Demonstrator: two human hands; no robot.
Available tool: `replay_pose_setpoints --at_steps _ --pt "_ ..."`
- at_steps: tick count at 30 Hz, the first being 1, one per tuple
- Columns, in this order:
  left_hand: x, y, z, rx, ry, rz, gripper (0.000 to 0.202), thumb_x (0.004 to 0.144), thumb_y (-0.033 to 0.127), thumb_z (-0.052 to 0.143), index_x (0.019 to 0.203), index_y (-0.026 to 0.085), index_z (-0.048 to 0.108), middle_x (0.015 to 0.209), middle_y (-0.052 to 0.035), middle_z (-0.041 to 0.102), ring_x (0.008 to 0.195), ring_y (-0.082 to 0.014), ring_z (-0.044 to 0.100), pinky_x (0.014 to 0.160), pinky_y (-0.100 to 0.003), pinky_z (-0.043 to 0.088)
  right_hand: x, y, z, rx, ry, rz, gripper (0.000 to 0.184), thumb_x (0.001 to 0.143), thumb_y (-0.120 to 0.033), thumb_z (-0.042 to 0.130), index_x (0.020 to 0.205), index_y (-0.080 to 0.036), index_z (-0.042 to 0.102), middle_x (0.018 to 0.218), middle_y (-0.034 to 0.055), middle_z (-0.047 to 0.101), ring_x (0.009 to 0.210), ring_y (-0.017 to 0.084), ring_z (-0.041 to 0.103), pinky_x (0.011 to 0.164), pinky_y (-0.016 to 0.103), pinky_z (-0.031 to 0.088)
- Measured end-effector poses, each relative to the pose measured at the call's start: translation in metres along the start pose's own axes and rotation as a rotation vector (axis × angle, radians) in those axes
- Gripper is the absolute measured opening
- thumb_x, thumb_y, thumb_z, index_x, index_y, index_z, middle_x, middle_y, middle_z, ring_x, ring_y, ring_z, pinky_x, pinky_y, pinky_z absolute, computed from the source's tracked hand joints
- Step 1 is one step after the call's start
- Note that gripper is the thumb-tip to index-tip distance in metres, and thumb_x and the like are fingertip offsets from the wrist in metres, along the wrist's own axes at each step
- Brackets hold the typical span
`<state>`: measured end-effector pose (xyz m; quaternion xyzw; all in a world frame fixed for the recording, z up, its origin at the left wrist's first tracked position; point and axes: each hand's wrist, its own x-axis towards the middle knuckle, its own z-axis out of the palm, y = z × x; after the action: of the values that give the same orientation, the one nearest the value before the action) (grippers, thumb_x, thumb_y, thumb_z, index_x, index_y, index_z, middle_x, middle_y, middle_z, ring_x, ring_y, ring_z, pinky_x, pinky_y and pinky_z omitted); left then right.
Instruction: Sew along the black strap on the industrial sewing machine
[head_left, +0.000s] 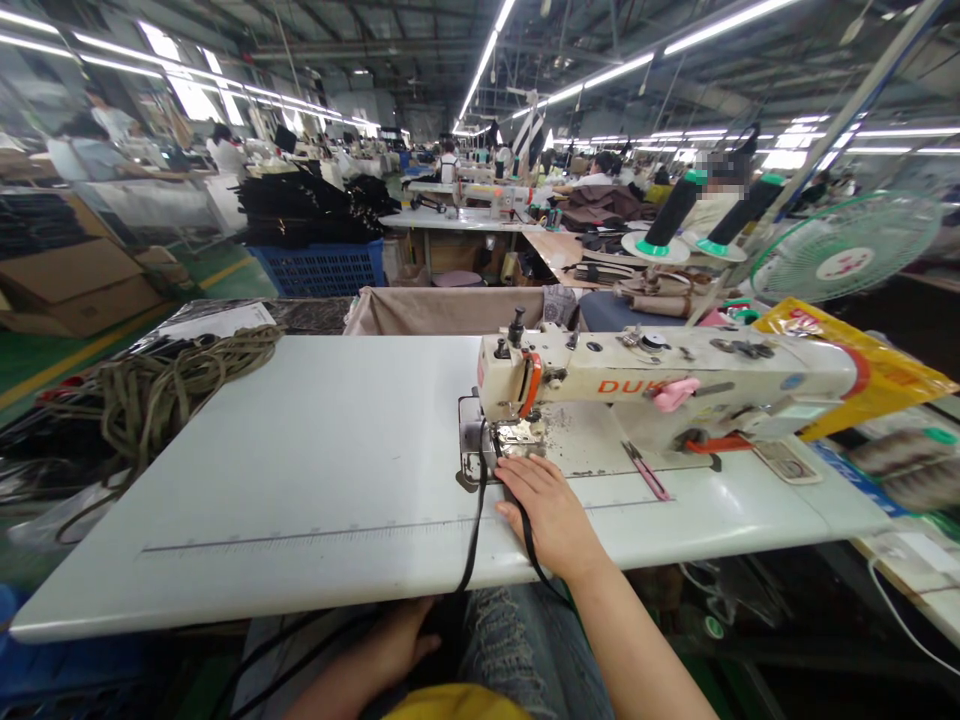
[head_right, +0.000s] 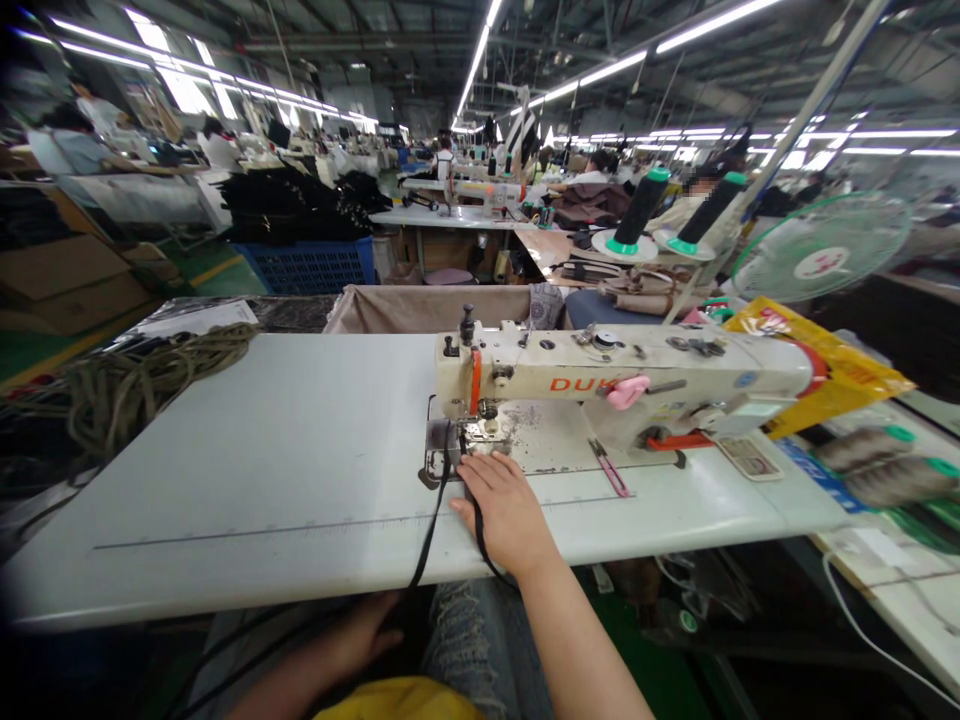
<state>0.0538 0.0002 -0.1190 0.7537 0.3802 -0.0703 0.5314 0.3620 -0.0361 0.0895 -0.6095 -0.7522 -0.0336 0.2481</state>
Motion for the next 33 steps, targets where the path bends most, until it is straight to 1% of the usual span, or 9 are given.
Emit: replay_pose_setpoints --at_steps 4,7,9,12,17,20,26,30,33 --pt "-0.004 0.041 -0.01 -0.07 0.112 0.11 0.064 0.089 0.061 0.068 0.143 0.027 0.065 0.145 -0.0111 0.067 0.148 -0.0389 0.044 0.13 -0.055 0.022 0.0 0.0 0.0 0.007 -0.008 0.001 0.036 0.107 -0.034 0.058 0.138 -0.019 0.066 0.145 0.0122 0.065 0.137 0.029 0.059 0.122 0.055 0.042" --pt "-0.005 0.064 -0.013 -0.126 0.079 0.214 0.049 0.098 0.063 0.054 0.125 0.027 0.074 0.131 -0.0069 0.075 0.134 -0.0325 0.058 0.124 -0.046 0.035 0.0 0.001 0.0 0.01 -0.011 0.007 0.035 0.106 -0.034 0.06 0.136 -0.017 0.067 0.145 0.0122 0.065 0.137 0.029 0.058 0.122 0.055 0.041" --pt "-0.003 0.067 -0.009 -0.148 0.058 0.276 0.047 0.102 0.06 0.045 0.107 0.025 0.077 0.119 -0.0044 0.078 0.12 -0.0273 0.065 0.114 -0.039 0.044 0.0 0.001 0.0 0.01 -0.008 0.004 0.035 0.106 -0.034 0.06 0.136 -0.017 0.067 0.144 0.0122 0.066 0.137 0.028 0.058 0.122 0.055 0.042" --pt "0.005 0.054 0.0 -0.112 0.083 0.255 0.05 0.102 0.058 0.042 0.088 0.021 0.072 0.098 -0.0045 0.077 0.101 -0.0238 0.069 0.099 -0.033 0.05 0.0 0.0 -0.001 0.012 0.001 -0.006 0.035 0.107 -0.035 0.058 0.136 -0.017 0.067 0.144 0.0124 0.066 0.137 0.028 0.059 0.122 0.054 0.042" --pt "0.014 0.021 0.013 -0.055 0.079 0.119 0.058 0.099 0.065 0.038 0.076 0.019 0.065 0.08 -0.008 0.072 0.08 -0.0238 0.068 0.08 -0.035 0.051 0.0 -0.001 -0.002 0.014 0.009 -0.005 0.036 0.108 -0.037 0.057 0.137 -0.018 0.067 0.144 0.0133 0.066 0.136 0.03 0.059 0.121 0.056 0.043" --pt "0.012 0.006 0.015 0.0 0.068 0.058 0.057 0.097 0.067 0.043 0.07 0.019 0.061 0.077 -0.0083 0.068 0.079 -0.0247 0.066 0.079 -0.037 0.05 -0.001 0.0 -0.001 0.011 0.011 -0.005 0.036 0.107 -0.037 0.058 0.137 -0.018 0.067 0.144 0.0134 0.066 0.136 0.03 0.059 0.121 0.057 0.043" --pt "0.01 -0.012 0.013 0.134 0.015 -0.025 0.044 0.094 0.053 0.053 0.069 0.019 0.065 0.078 -0.0094 0.067 0.081 -0.0287 0.066 0.086 -0.046 0.05 -0.001 0.0 -0.002 -0.002 0.0 -0.002 0.037 0.106 -0.035 0.06 0.139 -0.019 0.067 0.144 0.0133 0.066 0.137 0.029 0.059 0.121 0.056 0.043" --pt "0.013 -0.02 0.015 0.2 -0.031 -0.042 0.039 0.091 0.046 0.061 0.064 0.02 0.067 0.07 -0.0091 0.067 0.073 -0.0299 0.068 0.077 -0.045 0.053 0.0 0.0 -0.003 -0.01 0.008 -0.006 0.036 0.107 -0.035 0.058 0.138 -0.02 0.067 0.144 0.0131 0.066 0.136 0.029 0.06 0.121 0.056 0.044" --pt "0.012 -0.023 0.017 0.214 -0.036 0.02 0.039 0.092 0.048 0.065 0.064 0.02 0.069 0.064 -0.0067 0.067 0.064 -0.0264 0.068 0.07 -0.041 0.055 -0.001 0.0 -0.001 -0.001 -0.001 0.002 0.035 0.107 -0.035 0.059 0.137 -0.019 0.067 0.145 0.0129 0.065 0.137 0.029 0.059 0.122 0.056 0.043"
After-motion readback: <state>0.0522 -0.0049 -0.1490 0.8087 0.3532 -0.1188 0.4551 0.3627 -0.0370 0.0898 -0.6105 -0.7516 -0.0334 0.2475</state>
